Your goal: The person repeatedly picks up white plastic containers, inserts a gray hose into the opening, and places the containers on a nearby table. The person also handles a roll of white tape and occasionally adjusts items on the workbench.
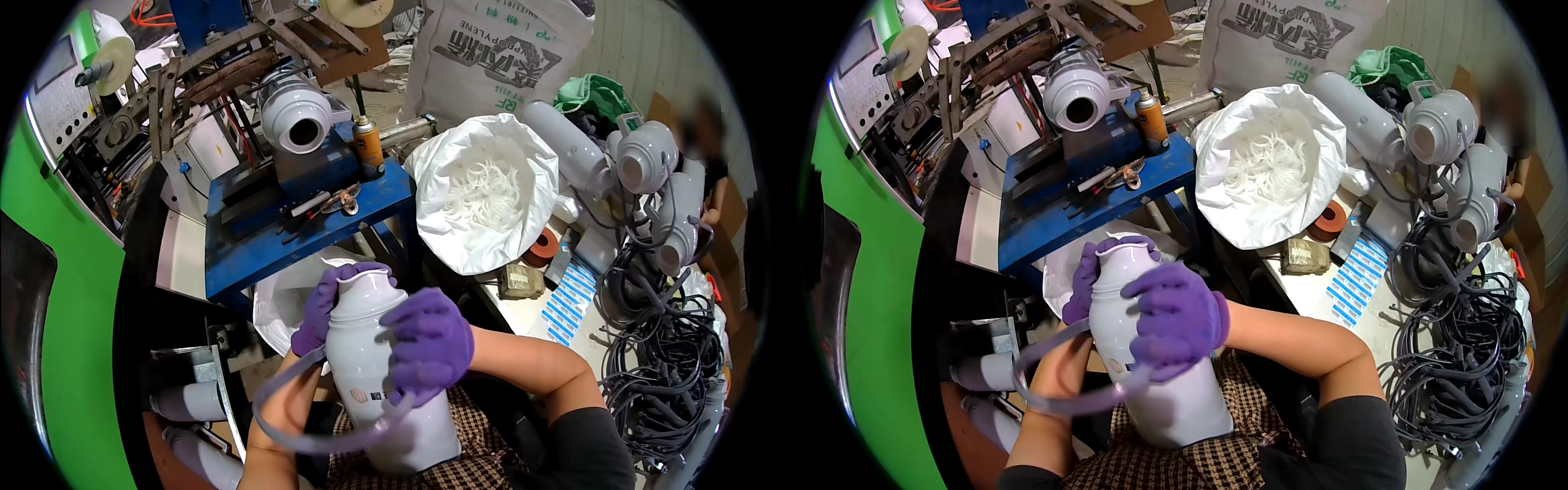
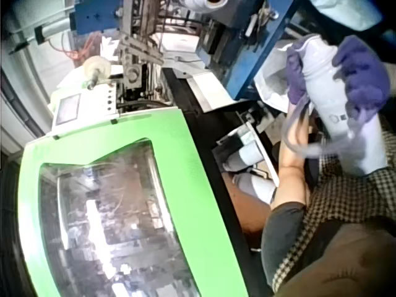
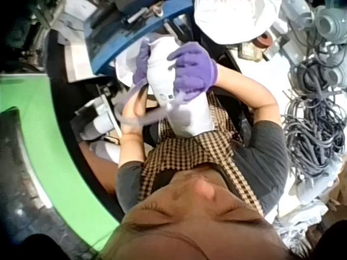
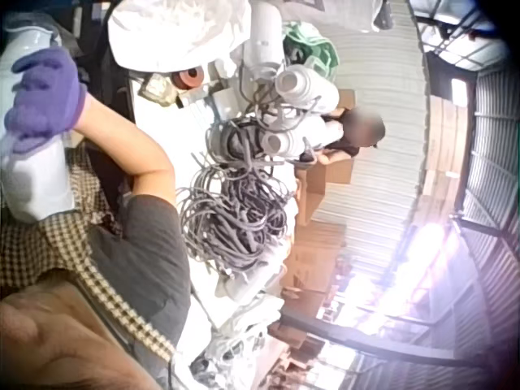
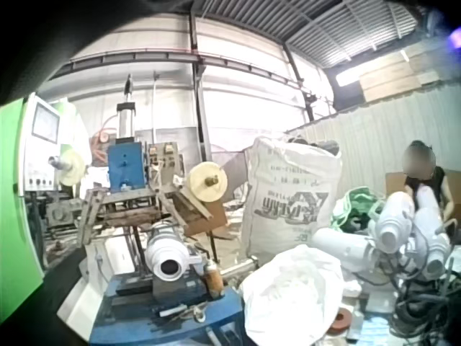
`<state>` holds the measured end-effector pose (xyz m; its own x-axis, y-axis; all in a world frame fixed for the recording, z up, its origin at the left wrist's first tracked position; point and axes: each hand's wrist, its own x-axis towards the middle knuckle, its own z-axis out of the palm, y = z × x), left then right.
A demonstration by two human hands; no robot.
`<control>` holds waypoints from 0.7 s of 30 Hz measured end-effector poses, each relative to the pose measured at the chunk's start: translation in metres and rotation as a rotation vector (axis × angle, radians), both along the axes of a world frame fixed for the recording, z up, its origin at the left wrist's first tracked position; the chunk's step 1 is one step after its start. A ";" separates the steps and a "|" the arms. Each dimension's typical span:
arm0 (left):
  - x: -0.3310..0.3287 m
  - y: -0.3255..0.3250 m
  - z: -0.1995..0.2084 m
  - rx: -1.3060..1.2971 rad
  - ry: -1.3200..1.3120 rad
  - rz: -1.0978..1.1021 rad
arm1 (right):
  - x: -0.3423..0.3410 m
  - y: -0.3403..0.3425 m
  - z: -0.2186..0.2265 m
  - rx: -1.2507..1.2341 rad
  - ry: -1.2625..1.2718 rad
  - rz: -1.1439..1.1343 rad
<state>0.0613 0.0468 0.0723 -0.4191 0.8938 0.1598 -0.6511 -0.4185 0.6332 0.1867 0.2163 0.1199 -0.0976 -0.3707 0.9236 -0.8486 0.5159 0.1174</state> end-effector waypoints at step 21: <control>0.008 0.014 0.005 -0.063 0.379 0.552 | -0.038 0.043 -0.085 -1.388 -1.016 0.809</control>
